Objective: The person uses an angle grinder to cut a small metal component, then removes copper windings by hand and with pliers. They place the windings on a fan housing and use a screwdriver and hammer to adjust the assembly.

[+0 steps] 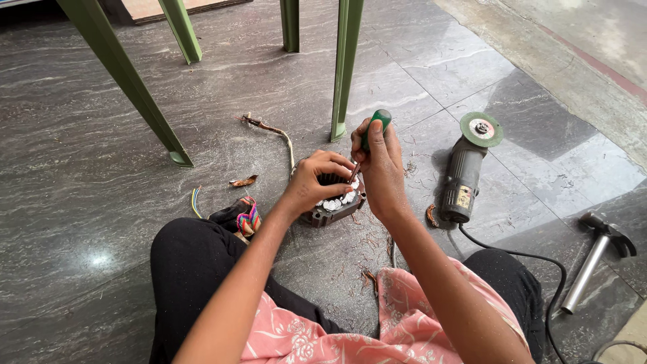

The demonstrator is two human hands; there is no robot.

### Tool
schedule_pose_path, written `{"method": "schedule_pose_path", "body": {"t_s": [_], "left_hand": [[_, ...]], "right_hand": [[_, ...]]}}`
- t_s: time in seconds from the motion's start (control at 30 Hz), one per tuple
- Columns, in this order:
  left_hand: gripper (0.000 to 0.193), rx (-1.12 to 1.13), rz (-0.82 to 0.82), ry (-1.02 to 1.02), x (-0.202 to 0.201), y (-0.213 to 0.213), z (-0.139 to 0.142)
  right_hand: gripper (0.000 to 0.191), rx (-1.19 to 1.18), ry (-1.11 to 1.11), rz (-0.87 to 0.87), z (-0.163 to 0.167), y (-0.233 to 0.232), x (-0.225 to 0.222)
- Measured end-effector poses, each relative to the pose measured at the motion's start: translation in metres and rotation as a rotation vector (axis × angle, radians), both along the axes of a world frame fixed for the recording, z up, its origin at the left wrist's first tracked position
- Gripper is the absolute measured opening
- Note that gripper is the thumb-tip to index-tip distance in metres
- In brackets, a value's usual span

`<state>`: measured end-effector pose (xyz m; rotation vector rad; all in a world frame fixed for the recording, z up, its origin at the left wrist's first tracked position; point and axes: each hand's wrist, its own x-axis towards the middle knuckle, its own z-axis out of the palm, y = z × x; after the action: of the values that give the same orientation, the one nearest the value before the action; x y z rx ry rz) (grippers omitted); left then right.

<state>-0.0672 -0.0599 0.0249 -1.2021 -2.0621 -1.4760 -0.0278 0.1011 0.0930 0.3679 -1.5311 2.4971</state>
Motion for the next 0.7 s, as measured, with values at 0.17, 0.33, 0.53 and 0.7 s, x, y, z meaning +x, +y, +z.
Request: {"method": "schedule_pose_path", "body": {"t_s": [0.17, 0.33, 0.53, 0.7], "left_hand": [[0.017, 0.038, -0.058, -0.667, 0.013, 0.01, -0.011], [0.022, 0.105, -0.046, -0.578, 0.007, 0.01, -0.02], [0.018, 0.175, -0.063, -0.6, 0.006, 0.007, -0.026], [0.016, 0.171, -0.038, -0.568, 0.005, 0.006, -0.028]], "right_hand": [[0.034, 0.021, 0.026, 0.023, -0.001, 0.001, 0.0], [0.038, 0.073, 0.03, 0.012, -0.001, 0.002, 0.0], [0.04, 0.141, 0.013, -0.004, 0.008, -0.006, 0.005], [0.044, 0.522, -0.058, -0.139, -0.001, 0.033, -0.01]]}}
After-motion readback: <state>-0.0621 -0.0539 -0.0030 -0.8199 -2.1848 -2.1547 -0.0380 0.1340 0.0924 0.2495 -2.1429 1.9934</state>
